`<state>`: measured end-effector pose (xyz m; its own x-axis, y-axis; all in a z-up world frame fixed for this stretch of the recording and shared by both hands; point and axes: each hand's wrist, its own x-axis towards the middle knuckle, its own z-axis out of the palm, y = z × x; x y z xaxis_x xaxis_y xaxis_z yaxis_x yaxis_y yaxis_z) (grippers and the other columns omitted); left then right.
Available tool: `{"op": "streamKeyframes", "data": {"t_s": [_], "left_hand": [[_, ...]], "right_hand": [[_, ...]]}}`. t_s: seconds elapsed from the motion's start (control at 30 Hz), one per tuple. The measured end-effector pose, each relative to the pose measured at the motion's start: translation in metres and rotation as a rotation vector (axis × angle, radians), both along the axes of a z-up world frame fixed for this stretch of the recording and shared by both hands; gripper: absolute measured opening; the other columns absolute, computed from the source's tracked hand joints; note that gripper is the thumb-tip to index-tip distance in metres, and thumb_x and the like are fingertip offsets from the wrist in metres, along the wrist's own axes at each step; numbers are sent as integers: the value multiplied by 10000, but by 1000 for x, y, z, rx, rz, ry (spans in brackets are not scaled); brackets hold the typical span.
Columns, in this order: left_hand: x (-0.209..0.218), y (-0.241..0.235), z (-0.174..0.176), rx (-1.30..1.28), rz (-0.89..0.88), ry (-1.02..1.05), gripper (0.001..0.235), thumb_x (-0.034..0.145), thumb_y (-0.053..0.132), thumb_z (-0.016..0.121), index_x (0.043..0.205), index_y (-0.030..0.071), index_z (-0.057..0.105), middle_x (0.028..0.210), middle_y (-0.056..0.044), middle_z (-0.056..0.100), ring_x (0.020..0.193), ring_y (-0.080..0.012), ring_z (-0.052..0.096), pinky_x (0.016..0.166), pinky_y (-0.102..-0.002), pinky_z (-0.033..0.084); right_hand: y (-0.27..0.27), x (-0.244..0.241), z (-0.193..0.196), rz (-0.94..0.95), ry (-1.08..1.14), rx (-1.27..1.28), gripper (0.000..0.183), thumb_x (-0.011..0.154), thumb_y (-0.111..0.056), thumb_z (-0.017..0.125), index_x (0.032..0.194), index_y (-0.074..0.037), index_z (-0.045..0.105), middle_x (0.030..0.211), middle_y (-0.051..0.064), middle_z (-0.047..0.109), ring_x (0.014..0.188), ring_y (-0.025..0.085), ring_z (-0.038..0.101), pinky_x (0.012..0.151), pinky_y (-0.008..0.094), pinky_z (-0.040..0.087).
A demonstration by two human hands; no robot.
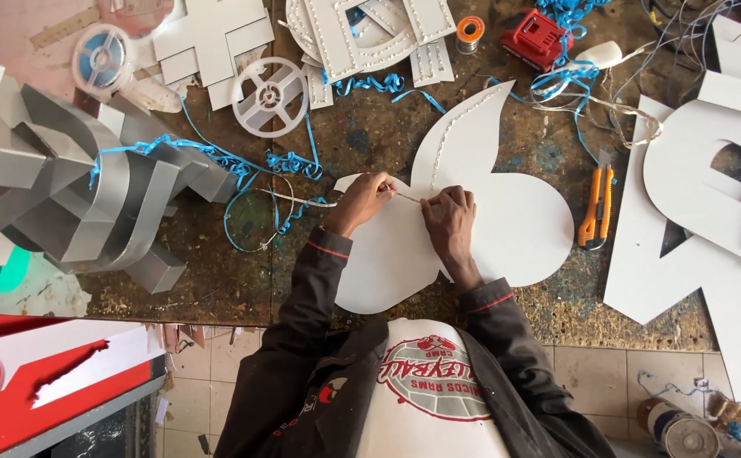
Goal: Applying flexible LED light strips to the perimeter of a butterfly-shaped sign by peeling the adhesive backing and pressing it onto the surface.
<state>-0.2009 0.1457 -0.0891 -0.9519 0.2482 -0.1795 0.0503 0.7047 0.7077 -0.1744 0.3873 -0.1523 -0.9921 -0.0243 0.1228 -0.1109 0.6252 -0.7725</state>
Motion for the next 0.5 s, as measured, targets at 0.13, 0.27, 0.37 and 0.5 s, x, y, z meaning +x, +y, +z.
{"op": "streamKeyframes", "data": {"t_s": [0.13, 0.27, 0.37, 0.5], "left_hand": [[-4, -4, -24, -62, 99, -86, 502, 972, 252, 828, 1433, 191, 642, 948, -146, 838, 988, -444, 813, 859, -610, 618], [-12, 3, -35, -106, 70, -10, 131, 1008, 203, 797, 1095, 125, 737, 947, -187, 804, 1005, -475, 780, 868, -572, 612], [-18, 5, -59, -146, 58, 65, 89, 1014, 176, 805, 1023, 134, 727, 950, -140, 769, 1030, -425, 767, 905, -523, 611], [-18, 11, -68, -173, 64, 88, 84, 1076, 148, 744, 1033, 117, 679, 1008, -127, 698, 1110, -400, 711, 993, -490, 576]], "right_hand": [[-2, -2, -5, -23, 6, 8, 163, 931, -310, 903, 881, -183, 816, 1076, -1, 618, 1165, 267, 612, 1028, 453, 475], [-4, -2, -5, -33, 8, 30, 162, 926, -305, 890, 870, -180, 804, 1069, -1, 610, 1159, 264, 613, 1016, 453, 474], [-6, 0, -4, -35, 25, 50, 175, 938, -304, 865, 858, -177, 773, 1058, 1, 591, 1148, 262, 602, 1015, 445, 459], [-9, -1, -7, -37, 39, 109, 173, 933, -297, 850, 859, -177, 749, 1055, -4, 591, 1158, 258, 608, 1021, 451, 458]]}}
